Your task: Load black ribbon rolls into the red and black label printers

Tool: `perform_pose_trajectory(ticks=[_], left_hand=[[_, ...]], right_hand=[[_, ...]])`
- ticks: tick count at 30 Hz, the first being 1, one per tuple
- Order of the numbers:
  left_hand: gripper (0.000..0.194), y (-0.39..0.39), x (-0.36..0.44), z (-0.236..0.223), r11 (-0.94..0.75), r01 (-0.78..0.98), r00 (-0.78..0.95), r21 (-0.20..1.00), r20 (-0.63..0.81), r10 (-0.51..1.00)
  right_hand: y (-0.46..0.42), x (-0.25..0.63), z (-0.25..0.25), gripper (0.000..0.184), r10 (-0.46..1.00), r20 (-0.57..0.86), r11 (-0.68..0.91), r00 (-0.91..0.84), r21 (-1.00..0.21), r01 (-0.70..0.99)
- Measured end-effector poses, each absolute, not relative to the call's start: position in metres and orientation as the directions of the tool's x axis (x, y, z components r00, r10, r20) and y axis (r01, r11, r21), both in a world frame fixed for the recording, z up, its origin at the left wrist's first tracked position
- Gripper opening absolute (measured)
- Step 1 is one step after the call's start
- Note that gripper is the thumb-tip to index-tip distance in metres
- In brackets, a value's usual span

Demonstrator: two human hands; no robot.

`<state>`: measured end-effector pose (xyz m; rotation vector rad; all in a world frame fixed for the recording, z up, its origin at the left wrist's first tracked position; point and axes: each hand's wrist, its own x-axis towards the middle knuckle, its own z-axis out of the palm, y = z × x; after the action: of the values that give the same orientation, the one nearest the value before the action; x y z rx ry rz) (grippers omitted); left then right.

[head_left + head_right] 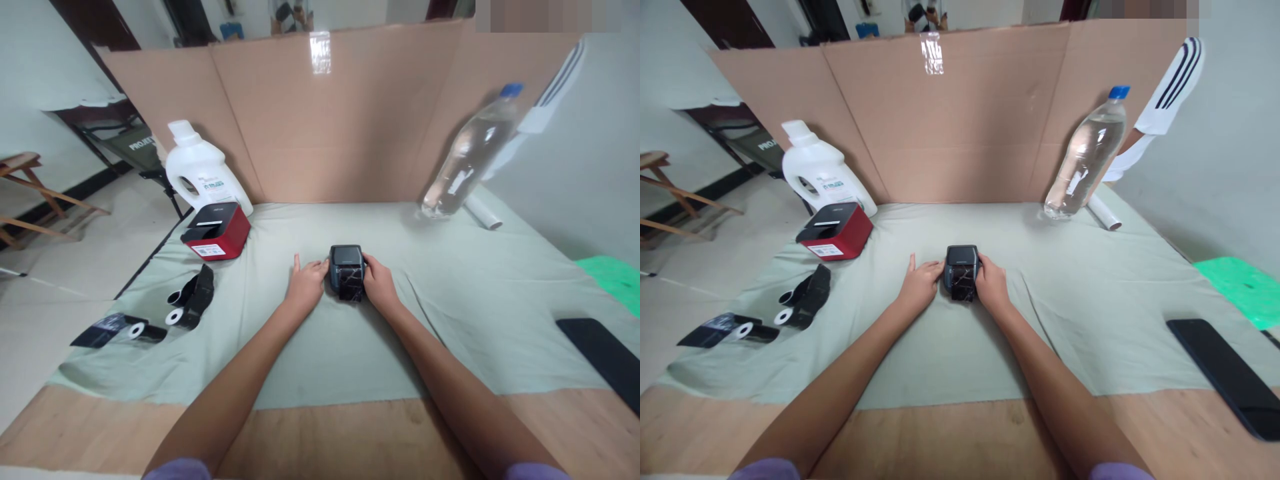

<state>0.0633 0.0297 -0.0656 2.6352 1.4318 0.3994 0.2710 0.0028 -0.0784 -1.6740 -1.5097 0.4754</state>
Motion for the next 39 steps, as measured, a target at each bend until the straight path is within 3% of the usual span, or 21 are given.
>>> perform_pose_trajectory(ticks=[14, 21, 29, 39], left_hand=[[0.069, 0.029, 0.062, -0.067, -0.543, 0.785, 0.51, 0.3, 0.186, 0.84], [0.068, 0.028, 0.064, -0.073, -0.451, 0.747, 0.418, 0.488, 0.182, 0.89], [0.059, 0.026, 0.062, -0.076, -0.437, 0.567, 0.316, 0.698, 0.305, 0.898], [0.067, 0.022, 0.064, -0.07, -0.405, 0.583, 0.393, 0.705, 0.192, 0.899]], right_hand=[[0.001, 0.27, -0.078, 0.052, 0.944, 0.242, 0.051, 0.223, -0.777, 0.628], [0.002, 0.27, -0.079, 0.053, 0.938, 0.256, 0.069, 0.235, -0.8, 0.596], [0.001, 0.27, -0.078, 0.053, 0.938, 0.253, 0.067, 0.238, -0.804, 0.591], [0.001, 0.271, -0.079, 0.053, 0.945, 0.242, 0.042, 0.222, -0.759, 0.65]])
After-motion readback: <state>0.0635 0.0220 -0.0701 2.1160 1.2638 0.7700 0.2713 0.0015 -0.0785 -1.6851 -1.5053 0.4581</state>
